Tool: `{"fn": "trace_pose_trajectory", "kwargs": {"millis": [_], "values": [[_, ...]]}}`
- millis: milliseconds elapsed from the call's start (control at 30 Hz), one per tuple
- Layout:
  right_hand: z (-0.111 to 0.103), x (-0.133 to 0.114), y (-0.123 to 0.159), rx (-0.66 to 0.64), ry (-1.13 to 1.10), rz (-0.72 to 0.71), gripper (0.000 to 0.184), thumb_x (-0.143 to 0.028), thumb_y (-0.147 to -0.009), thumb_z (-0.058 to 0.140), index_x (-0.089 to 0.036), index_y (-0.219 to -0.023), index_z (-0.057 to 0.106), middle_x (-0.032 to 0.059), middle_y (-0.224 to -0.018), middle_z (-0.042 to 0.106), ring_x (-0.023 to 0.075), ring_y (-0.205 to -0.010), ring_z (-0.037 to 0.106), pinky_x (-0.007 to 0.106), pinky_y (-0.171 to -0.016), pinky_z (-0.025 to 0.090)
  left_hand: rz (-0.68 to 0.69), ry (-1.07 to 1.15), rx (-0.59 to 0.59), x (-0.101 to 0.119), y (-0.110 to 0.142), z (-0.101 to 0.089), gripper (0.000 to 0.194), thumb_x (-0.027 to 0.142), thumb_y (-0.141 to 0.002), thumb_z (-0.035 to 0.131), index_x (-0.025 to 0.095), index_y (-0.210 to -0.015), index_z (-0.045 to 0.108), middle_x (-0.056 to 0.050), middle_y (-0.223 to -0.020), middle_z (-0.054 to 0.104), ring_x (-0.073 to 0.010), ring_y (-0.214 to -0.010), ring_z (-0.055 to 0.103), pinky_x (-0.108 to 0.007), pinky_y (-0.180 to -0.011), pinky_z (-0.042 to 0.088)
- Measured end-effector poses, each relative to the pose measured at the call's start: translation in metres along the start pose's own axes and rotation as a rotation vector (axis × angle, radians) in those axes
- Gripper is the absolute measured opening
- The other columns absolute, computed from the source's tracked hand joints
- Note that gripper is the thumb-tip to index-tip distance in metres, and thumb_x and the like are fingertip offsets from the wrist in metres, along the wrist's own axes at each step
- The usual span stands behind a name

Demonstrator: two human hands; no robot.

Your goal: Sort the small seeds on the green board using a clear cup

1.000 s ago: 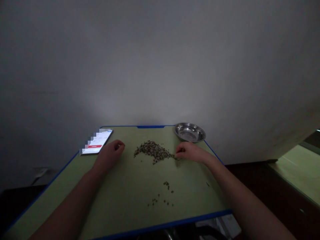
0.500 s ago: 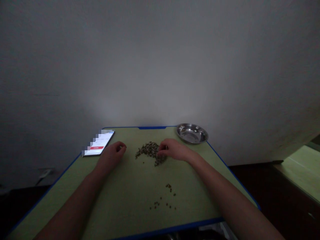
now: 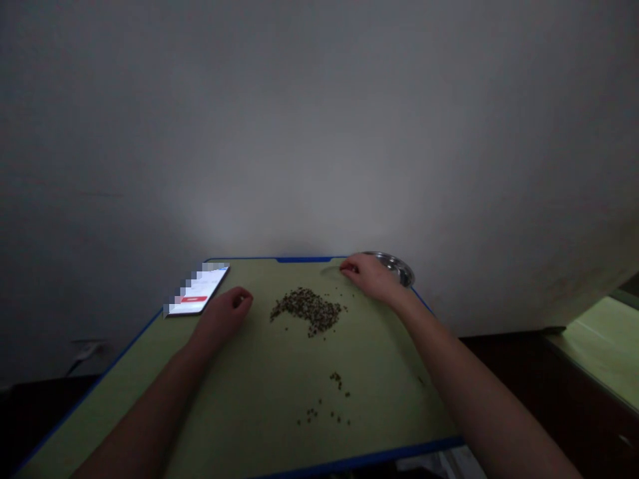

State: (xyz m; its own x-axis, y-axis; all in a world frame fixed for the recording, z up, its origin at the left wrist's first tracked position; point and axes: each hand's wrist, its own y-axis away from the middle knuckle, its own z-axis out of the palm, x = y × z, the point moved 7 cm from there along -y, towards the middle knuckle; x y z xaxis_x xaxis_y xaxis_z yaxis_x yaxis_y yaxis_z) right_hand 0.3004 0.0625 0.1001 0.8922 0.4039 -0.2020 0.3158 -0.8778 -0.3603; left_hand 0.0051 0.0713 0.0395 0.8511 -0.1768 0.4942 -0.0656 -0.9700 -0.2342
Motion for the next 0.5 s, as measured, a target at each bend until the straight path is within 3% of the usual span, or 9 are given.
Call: {"fn": "trace_pose_trajectory", "kwargs": {"millis": [233, 500], "values": [[0.037, -0.017, -0.029, -0.082, 0.244, -0.027, 0.02, -0.018, -0.084, 0.049, -0.019, -0.091, 0.067, 0.008, -0.096, 0.067, 0.0194, -0.084, 0.06, 0.027, -0.071, 0.04, 0.002, 0.004, -0.01, 0.0, 0.0, 0.0, 0.025, 0.034, -0.08, 0.042, 0.019, -0.083, 0.061, -0.004, -0.071, 0.063, -0.0157, -0.064, 0.055, -0.026, -0.058, 0.034], [0.066, -0.016, -0.033, -0.186, 0.405, -0.102, 0.022, -0.012, -0.086, 0.045, -0.016, -0.093, 0.065, 0.0118, -0.096, 0.065, 0.021, -0.088, 0.06, 0.027, -0.068, 0.04, -0.004, 0.005, -0.014, -0.002, 0.0, 0.002, 0.025, 0.035, -0.08, 0.041, 0.019, -0.083, 0.061, -0.004, -0.073, 0.064, -0.0159, -0.065, 0.055, -0.026, -0.058, 0.034]]}}
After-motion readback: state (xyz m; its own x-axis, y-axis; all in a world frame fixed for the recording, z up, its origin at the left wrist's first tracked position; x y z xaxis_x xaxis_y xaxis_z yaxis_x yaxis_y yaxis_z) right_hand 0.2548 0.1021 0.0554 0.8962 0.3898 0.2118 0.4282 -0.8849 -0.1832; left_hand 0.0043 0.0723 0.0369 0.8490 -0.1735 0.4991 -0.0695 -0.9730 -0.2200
